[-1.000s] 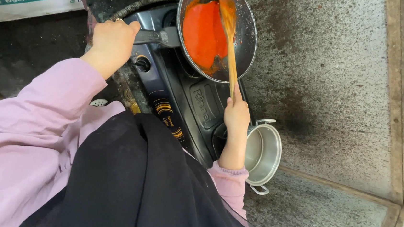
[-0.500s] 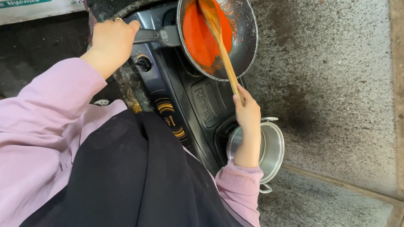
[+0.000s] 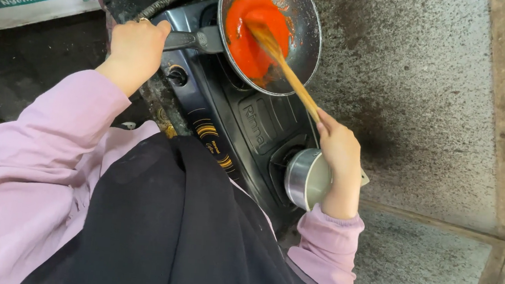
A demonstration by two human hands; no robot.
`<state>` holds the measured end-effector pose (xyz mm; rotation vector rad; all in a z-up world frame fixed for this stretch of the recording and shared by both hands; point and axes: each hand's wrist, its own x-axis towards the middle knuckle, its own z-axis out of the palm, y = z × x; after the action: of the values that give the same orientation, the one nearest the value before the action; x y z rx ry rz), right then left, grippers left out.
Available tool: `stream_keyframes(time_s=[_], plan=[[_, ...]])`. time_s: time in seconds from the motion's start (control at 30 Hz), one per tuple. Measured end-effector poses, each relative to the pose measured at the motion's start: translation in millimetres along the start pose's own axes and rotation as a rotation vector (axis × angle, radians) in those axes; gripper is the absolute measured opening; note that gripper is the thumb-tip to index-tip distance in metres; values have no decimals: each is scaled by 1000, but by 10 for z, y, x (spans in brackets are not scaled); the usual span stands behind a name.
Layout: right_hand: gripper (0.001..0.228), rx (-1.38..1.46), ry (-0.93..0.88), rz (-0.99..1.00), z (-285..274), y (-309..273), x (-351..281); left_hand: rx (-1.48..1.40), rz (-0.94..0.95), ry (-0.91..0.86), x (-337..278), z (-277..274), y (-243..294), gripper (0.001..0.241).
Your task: Stirring red sauce in a pan on a gas stove while adding ingredients from a small container with a spoon.
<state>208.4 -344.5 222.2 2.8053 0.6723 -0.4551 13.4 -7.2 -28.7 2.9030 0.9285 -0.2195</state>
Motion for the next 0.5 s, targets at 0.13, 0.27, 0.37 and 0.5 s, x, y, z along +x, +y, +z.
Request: stream_keyframes(time_s=[0.13, 0.27, 0.37, 0.5], plan=[[48, -57, -202, 68, -501, 12, -429, 3, -14, -35, 18, -36, -13, 55], [48, -201, -160, 122, -384, 128, -244, 8, -4, -39, 36, 10, -22, 54], [47, -149, 0, 32, 12, 126, 147, -4, -2, -11, 36, 9, -20, 51], [47, -53, -8, -44, -69, -51, 24, 20, 5, 38, 46, 81, -37, 50]])
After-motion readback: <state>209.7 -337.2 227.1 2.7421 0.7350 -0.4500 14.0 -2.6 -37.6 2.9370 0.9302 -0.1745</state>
